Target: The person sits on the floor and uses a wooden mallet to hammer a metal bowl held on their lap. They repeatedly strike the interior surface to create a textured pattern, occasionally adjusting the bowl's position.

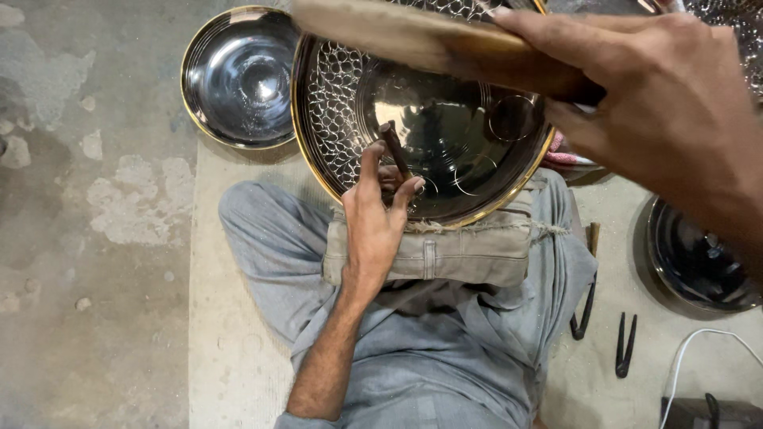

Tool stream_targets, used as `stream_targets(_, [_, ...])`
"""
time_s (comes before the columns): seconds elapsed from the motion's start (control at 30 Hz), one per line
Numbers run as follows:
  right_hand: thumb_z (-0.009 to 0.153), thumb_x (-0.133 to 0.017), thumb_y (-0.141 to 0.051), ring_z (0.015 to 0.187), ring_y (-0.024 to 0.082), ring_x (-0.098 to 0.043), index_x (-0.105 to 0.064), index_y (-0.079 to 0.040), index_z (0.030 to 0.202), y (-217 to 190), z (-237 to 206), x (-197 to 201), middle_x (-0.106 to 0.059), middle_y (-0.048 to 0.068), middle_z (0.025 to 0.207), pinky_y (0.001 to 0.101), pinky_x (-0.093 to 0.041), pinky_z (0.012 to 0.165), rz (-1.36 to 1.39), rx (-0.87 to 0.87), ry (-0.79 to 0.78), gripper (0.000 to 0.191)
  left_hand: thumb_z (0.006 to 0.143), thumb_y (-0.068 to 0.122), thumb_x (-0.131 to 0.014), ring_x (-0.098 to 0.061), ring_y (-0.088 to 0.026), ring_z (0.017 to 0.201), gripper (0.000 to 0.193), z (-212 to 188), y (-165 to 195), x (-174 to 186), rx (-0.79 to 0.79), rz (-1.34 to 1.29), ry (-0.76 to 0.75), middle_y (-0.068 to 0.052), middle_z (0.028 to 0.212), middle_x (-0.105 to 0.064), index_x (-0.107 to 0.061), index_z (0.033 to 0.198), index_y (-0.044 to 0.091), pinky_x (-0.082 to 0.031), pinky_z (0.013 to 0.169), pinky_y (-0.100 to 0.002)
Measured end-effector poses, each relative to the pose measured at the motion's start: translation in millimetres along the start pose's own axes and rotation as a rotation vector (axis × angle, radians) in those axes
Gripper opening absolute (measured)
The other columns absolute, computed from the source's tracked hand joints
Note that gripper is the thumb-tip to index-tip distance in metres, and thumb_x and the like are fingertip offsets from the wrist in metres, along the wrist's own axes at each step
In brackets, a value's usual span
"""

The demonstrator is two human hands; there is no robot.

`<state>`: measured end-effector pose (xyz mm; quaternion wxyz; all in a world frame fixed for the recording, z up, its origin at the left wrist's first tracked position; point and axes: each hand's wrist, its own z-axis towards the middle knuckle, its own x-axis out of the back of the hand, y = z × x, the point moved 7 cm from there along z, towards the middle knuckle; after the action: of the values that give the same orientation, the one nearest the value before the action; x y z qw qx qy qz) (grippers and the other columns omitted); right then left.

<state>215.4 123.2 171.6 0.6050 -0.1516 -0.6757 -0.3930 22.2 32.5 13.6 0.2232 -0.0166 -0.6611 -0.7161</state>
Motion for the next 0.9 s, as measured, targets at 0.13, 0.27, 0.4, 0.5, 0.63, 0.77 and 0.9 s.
stream_targets(0.13, [0.092, -0.075, -0.034, 0.073, 0.008, -0.074, -0.065, -0.034, 0.14, -6.2, -2.6, 9.7, -0.076, -0.003, 0.12, 0.0218, -0.055, 0.053, -0.084, 0.089, 0.079, 0.049, 0.093, 0.008, -0.076, -0.079, -0.02, 0.084, 0.054, -0.6, 5.0, 2.0, -0.067, 0.003, 0.01, -0.012, 0.091, -0.077, -0.048, 0.139, 0.002, -0.062, 0.072, -0.034])
stream_targets(0.27, [0.087, -0.077, -0.027, 0.083, 0.018, -0.075, -0.065, -0.023, 0.143, -5.1, -6.8, 20.6, -0.076, 0.006, 0.116, 0.0294, -0.061, 0.071, 0.167, 0.046, 0.227, 0.057, 0.093, 0.008, -0.076, -0.079, -0.021, 0.084, 0.053, 0.7, 6.4, 1.8, -0.065, 0.002, 0.008, -0.012, 0.093, -0.078, -0.05, 0.138, 0.002, -0.062, 0.072, -0.035])
stream_targets(0.4, [0.083, -0.077, -0.024, 0.085, 0.018, -0.077, -0.064, -0.027, 0.142, -5.3, -14.2, 8.9, -0.076, 0.005, 0.118, 0.0292, -0.063, 0.071, 0.037, 0.062, 0.175, 0.06, 0.089, 0.007, -0.078, -0.079, -0.022, 0.083, 0.054, 2.4, 3.7, -0.3, -0.032, 0.022, -0.026, -0.013, 0.09, -0.077, -0.053, 0.137, 0.003, -0.062, 0.07, -0.035])
stream_targets(0.5, [0.092, -0.076, -0.013, 0.082, 0.024, -0.076, -0.062, -0.023, 0.149, 4.9, -26.3, -9.1, -0.076, 0.012, 0.118, 0.0324, -0.062, 0.068, 0.306, -0.053, 0.083, 0.059, 0.095, 0.005, -0.076, -0.08, -0.021, 0.086, 0.05, 4.1, 4.3, -4.3, -0.083, -0.018, -0.112, -0.013, 0.093, -0.079, -0.053, 0.139, 0.005, -0.063, 0.076, -0.036])
stream_targets(0.63, [0.089, -0.077, -0.013, 0.085, 0.023, -0.076, -0.06, -0.023, 0.149, 7.9, -48.3, -28.0, -0.075, 0.01, 0.121, 0.032, -0.063, 0.068, 0.287, -0.059, 0.047, 0.063, 0.094, -0.002, -0.068, -0.079, -0.023, 0.097, 0.055, 11.2, 6.3, -11.5, -0.162, 0.01, -0.234, -0.015, 0.102, -0.078, -0.052, 0.146, 0.008, -0.066, 0.087, -0.035])
stream_targets(0.77, [0.086, -0.08, -0.016, 0.086, 0.023, -0.073, -0.055, -0.021, 0.155, 8.8, -69.8, -47.4, -0.073, 0.013, 0.111, 0.035, -0.062, 0.073, 0.518, -0.206, 0.138, 0.074, 0.092, 0.001, -0.072, -0.08, -0.022, 0.096, 0.056, 15.7, 10.9, -13.2, -0.181, 0.034, -0.319, -0.014, 0.099, -0.079, -0.054, 0.144, 0.009, -0.065, 0.086, -0.035])
stream_targets(0.9, [0.085, -0.08, -0.015, 0.082, 0.022, -0.072, -0.056, -0.026, 0.149, 0.0, -91.4, -68.3, -0.074, 0.009, 0.116, 0.0331, -0.059, 0.065, 0.457, -0.3, 0.098, 0.069, 0.09, 0.003, -0.075, -0.08, -0.023, 0.093, 0.057, 19.8, 21.1, -13.1, -0.228, 0.072, -0.403, -0.014, 0.099, -0.079, -0.055, 0.143, 0.009, -0.062, 0.085, -0.036])
